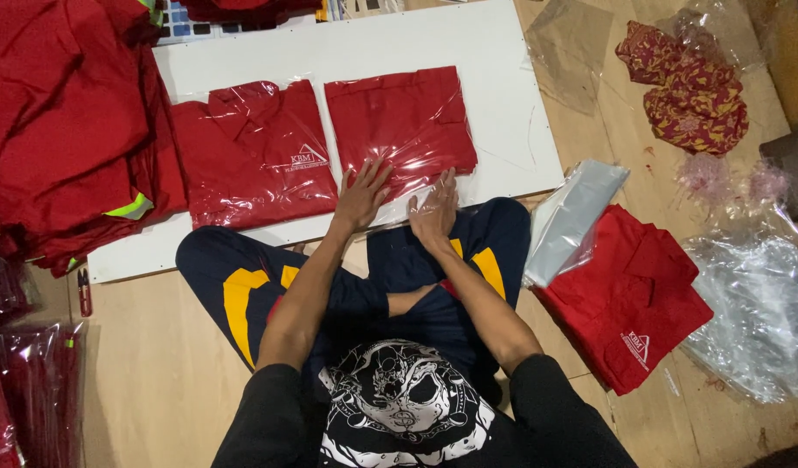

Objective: The person places a folded red shirt into a plastic bag, removes the adhesive strip, and seals the bag by hand.

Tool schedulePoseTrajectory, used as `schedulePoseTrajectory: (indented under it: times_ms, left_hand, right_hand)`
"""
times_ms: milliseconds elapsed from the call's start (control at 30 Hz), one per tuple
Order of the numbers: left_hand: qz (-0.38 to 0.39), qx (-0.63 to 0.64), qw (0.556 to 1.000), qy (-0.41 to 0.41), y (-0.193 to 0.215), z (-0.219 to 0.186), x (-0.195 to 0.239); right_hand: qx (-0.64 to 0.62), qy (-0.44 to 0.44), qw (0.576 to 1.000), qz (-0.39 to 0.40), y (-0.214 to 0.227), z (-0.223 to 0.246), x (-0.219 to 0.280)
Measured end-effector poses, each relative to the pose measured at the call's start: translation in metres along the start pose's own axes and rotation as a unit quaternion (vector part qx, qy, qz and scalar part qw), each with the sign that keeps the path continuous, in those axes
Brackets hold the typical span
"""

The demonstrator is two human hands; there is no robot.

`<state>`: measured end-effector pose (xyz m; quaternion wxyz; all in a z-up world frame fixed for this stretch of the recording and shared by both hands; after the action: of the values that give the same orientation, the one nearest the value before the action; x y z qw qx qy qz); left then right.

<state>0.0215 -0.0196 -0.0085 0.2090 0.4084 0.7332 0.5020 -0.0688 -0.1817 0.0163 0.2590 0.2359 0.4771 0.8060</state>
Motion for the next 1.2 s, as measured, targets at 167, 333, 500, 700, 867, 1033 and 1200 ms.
schedulePoseTrajectory:
  times_ms: [167,333,500,700,867,1033,1200]
  left_hand:
    - [0.002,-0.003,1.000,0.000,-0.005,0.003,-0.002]
    - [0.004,0.000,1.000,0.000,0.005,-0.002,0.001]
    - [0.013,-0.003,1.000,0.005,-0.001,0.002,0.000]
    - [0.019,0.001,1.000,0.003,0.003,0.001,-0.001]
    - [0.025,0.003,1.000,0.008,0.004,0.001,-0.001]
    - [0.032,0.013,0.999,0.012,0.007,-0.002,-0.004]
    - [0.036,0.004,0.999,0.027,0.008,-0.006,-0.002]
  right_hand:
    - [0.021,-0.008,1.000,-0.011,0.009,0.010,0.008]
    - [0.023,0.000,1.000,-0.016,-0.010,0.007,-0.003]
    - [0.105,-0.011,0.994,-0.029,-0.015,0.005,-0.007]
    - [0.117,-0.002,0.993,-0.017,-0.007,0.007,-0.011]
    - [0.217,-0.014,0.976,0.015,-0.022,0.007,-0.027]
    - [0.279,-0.016,0.958,0.064,-0.022,0.011,-0.048]
    - [0.348,-0.043,0.933,0.084,-0.006,0.028,-0.024]
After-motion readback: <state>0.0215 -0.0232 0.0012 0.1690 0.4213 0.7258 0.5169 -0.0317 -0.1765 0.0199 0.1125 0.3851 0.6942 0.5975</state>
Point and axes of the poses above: each hand's wrist, its own x-axis away from the middle knuckle, its own y-axis out of the back of the hand, z = x × y, the point moved 3 cm from there along -x, towards the middle knuckle, and after that the axes turned 15 degrees about -y, right-handed, at the moved point
